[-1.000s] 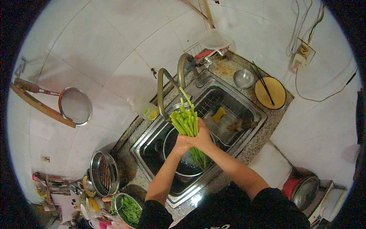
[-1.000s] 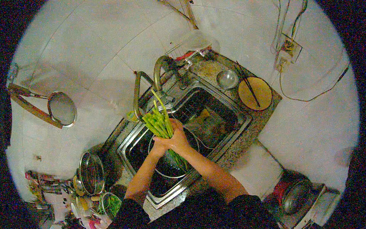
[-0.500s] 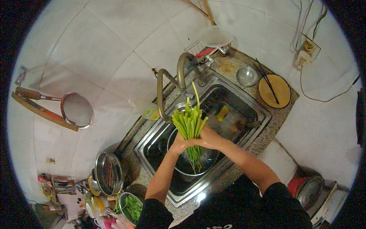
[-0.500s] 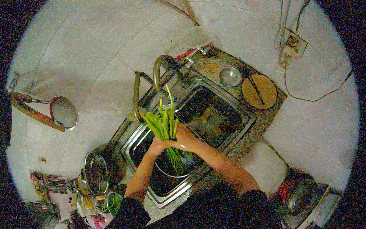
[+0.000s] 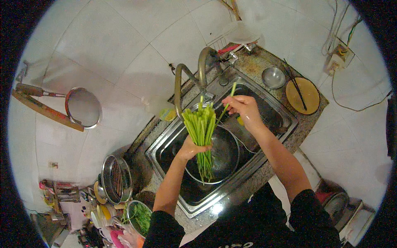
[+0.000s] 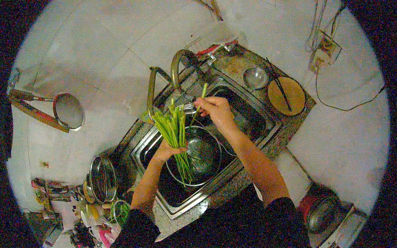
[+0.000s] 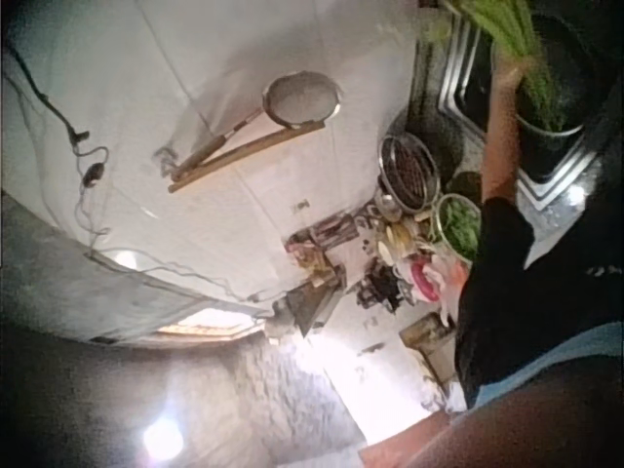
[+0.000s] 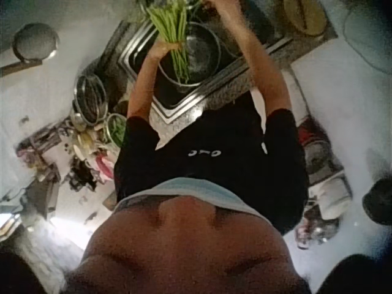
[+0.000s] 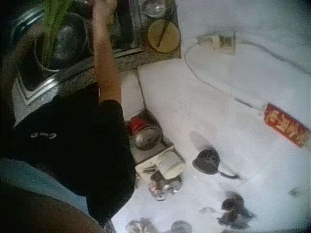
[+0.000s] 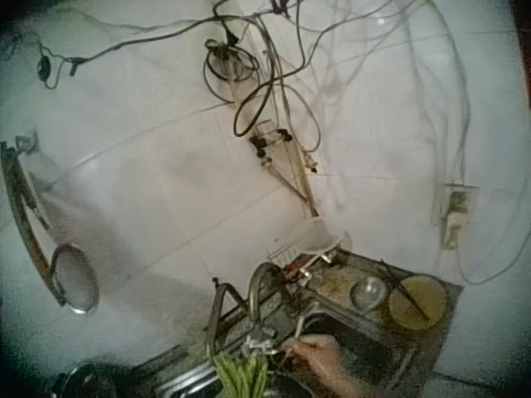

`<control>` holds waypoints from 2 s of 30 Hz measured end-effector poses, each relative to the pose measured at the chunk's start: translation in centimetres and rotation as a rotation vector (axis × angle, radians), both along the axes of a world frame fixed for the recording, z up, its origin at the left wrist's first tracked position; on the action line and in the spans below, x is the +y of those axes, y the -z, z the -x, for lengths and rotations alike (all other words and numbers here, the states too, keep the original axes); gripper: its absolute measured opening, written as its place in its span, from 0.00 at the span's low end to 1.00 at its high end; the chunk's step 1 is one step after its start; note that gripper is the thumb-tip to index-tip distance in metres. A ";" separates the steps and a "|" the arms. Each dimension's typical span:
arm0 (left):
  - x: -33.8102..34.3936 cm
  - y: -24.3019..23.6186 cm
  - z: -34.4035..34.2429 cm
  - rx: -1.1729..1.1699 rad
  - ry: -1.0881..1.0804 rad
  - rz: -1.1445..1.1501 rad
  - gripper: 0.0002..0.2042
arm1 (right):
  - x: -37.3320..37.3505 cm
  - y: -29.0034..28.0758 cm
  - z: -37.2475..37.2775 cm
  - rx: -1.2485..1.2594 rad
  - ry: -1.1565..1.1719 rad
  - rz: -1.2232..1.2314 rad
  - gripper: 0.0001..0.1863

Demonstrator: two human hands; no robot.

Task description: The person trims the ends of green vegetables on a cutting board, then washes them under running water in a sink. They place the cleaned vegetables into a pot and briefly wash a plate.

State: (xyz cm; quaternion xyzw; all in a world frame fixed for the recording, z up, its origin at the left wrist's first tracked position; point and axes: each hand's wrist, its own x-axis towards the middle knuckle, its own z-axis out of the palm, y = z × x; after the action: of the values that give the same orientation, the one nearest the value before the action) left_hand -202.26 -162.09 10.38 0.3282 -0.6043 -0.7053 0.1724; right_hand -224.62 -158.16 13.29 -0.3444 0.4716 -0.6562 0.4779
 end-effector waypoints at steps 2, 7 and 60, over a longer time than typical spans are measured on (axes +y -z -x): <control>-0.3 -0.4 0.1 0.047 0.000 -0.010 0.18 | 0.3 0.4 -0.2 -0.036 0.089 -0.026 0.12; 0.1 -1.1 0.4 -0.056 -0.054 0.227 0.17 | 1.2 0.8 -1.3 -0.114 0.185 0.010 0.11; -2.5 4.2 -2.6 -0.056 0.016 -0.055 0.15 | -7.3 9.6 -3.0 1.294 -0.181 0.151 0.30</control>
State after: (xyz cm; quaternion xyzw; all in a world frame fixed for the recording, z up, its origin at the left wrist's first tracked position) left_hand -199.69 -164.63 6.23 0.3473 -0.5920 -0.7135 0.1406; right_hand -221.59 -165.42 3.65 -0.7402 0.5858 -0.3052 0.1257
